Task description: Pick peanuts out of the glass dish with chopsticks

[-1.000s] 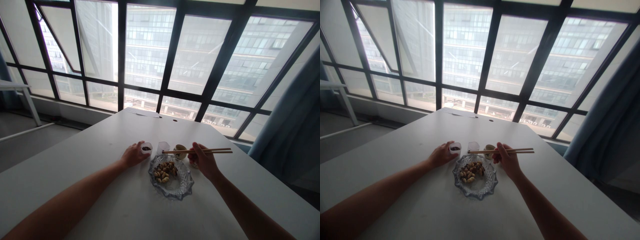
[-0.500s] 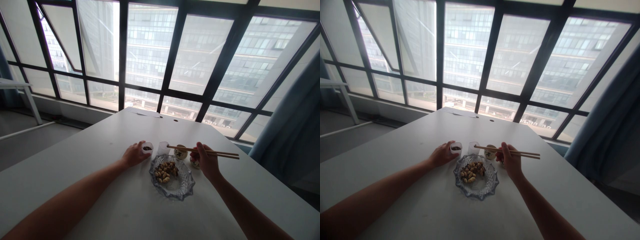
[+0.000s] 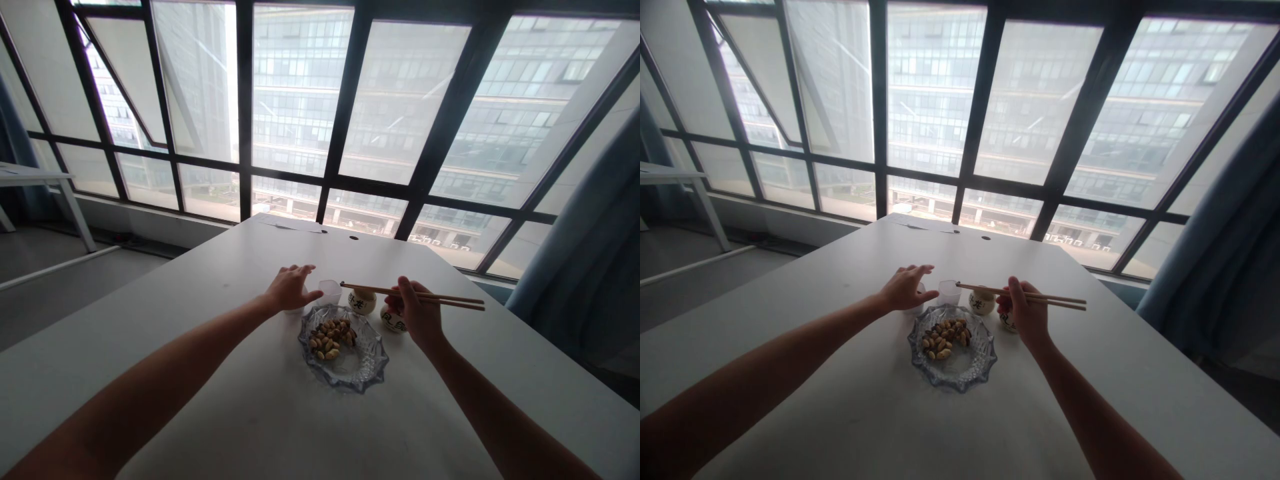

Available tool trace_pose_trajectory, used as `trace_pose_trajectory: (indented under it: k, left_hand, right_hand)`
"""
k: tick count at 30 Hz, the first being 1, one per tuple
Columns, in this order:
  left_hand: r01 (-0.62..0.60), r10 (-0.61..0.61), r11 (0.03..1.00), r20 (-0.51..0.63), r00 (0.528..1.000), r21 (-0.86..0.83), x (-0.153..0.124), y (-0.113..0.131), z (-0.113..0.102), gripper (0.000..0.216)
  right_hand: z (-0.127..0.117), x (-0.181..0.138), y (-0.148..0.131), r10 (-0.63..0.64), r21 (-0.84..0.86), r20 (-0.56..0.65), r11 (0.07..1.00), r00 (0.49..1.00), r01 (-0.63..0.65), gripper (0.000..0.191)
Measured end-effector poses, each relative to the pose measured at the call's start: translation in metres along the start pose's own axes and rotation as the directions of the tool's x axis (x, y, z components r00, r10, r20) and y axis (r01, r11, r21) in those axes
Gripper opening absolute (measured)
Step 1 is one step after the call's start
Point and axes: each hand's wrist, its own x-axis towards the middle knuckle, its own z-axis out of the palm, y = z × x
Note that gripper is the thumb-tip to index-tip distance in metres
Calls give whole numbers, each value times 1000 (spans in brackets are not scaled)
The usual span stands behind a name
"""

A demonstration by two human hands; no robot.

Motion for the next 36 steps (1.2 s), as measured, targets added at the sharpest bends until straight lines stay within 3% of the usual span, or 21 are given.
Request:
trace_pose_trajectory:
  k: [4, 8, 10, 16, 21, 25, 29, 33, 35, 36]
  left_hand:
    - [4, -10, 999, 137, 991, 43, 31, 22, 9, 76]
    - [60, -73, 996, 244, 967, 59, 46, 28, 24, 80]
    - [47, -52, 998, 220, 974, 29, 47, 27, 28, 79]
    - [-153, 155, 987, 35, 987, -59, 44, 29, 23, 83]
    - [-219, 221, 972, 15, 975, -80, 40, 34, 20, 82]
    - [-239, 240, 967, 1, 971, -86, 37, 36, 22, 78]
    - [-208, 209, 976, 12, 978, -58, 38, 37, 21, 77]
    - [-89, 85, 996, 128, 988, 30, 43, 35, 20, 77]
    - [-33, 17, 997, 213, 977, 74, 46, 34, 20, 77]
    - [-17, -4, 996, 244, 970, 85, 47, 32, 20, 76]
  right_hand:
    - [-6, 4, 2, -15, -9, -14, 1000, 1000, 15, 46]
    - [-8, 6, 1, -26, -12, -13, 1000, 1000, 26, 46]
    - [-9, 6, -2, -37, -19, -20, 999, 999, 37, 47]
    - [-8, -2, -2, -195, -165, 16, 967, 981, 195, 45]
    - [-5, -14, 2, -362, -358, 248, 828, 899, 432, 43]
    - [-1, -17, -2, -384, -405, 383, 747, 840, 527, 44]
    - [-1, -15, -9, -349, -345, 328, 821, 878, 455, 45]
    - [-2, -11, -17, -222, -233, 239, 932, 945, 278, 54]
    - [-2, -11, -23, -65, -193, 321, 972, 945, 132, 59]
    - [-1, -12, -25, 30, -201, 402, 978, 915, 56, 60]
